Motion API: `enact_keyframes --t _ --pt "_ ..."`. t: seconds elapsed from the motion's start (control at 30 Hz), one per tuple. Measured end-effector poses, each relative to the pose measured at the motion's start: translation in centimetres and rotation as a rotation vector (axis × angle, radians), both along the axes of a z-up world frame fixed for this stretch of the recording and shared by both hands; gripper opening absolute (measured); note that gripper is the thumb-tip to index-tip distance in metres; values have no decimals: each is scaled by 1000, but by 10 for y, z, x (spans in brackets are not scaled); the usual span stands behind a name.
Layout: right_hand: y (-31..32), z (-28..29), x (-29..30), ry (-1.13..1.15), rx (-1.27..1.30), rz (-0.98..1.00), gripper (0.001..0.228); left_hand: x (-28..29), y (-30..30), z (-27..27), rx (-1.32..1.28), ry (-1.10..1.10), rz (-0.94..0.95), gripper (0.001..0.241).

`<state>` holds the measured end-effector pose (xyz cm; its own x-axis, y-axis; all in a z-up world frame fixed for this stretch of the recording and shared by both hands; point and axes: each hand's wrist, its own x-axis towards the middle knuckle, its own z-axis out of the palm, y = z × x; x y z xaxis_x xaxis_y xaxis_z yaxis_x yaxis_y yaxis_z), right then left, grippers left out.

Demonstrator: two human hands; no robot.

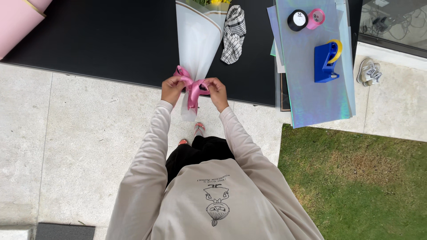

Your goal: The person wraps a bouquet of yellow and red flowers in white paper and ties a pink ribbon around the base.

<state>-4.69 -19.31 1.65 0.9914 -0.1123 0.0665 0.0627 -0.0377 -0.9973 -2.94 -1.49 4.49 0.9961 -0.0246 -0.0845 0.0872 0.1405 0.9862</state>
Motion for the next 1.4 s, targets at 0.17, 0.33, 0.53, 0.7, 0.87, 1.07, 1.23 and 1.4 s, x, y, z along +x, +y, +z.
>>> enact_keyframes --t 0.17,0.33,0.53,0.7,0.87,1.07,1.23,1.4 --pt "-5 22 7 -7 145 92 25 22 28 -40 4 220 135 12" --pt "-20 41 11 25 272 225 43 41 53 -82 810 361 78 38" --pt "-68 8 4 406 308 180 32 36 59 -38 1201 246 127 51" --pt "-38 -48 -8 725 -81 166 45 29 61 -89 1013 -205 -58 10" --pt "14 -98 -10 436 -177 155 37 23 56 -112 880 -272 -141 14" --pt "22 -74 -8 408 -306 153 20 28 49 -150 895 81 -409 22" --pt "10 -57 -11 474 -185 129 20 48 57 -164 860 330 -460 32" --pt "4 -14 -13 763 -81 179 32 34 58 -6 807 700 -763 80"
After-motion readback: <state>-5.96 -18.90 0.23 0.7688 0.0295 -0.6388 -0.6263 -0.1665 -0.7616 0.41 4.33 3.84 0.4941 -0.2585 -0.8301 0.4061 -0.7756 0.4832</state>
